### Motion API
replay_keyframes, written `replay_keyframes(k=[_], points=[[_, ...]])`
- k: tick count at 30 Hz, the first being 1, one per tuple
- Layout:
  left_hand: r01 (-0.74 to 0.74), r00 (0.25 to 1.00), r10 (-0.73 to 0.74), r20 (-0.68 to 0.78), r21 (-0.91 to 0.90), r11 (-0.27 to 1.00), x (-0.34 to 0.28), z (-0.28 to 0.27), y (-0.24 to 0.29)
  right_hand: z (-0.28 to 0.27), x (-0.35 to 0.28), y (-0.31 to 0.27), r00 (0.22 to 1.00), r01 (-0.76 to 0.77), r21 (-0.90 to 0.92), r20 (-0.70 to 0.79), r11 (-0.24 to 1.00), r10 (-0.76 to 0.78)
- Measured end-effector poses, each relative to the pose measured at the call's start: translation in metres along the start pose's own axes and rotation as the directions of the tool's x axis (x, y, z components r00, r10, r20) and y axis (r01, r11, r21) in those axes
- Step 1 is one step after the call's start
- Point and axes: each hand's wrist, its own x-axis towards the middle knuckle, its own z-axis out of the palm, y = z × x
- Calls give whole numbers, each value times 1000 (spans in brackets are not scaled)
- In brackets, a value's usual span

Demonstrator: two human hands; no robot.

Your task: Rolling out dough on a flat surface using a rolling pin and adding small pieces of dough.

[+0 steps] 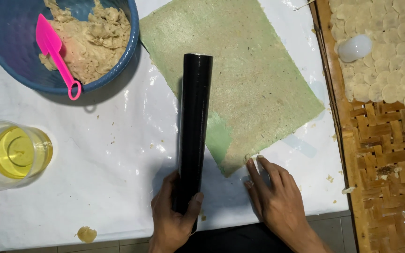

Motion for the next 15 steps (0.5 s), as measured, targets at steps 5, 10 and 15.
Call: replay_keyframes(k=[5,10,15], points=[[10,1000,-10,3,-1,1000,1,-1,2,-11,-4,-2,996,-65,191,-41,979,74],[-8,1000,8,-3,17,1000,1,-1,2,-11,2,-14,993,-48,278,-91,960,76],[16,1000,-16,-3,-21,1000,2,-2,6,0,1,-17,999,28,72,-25,997,-26]])
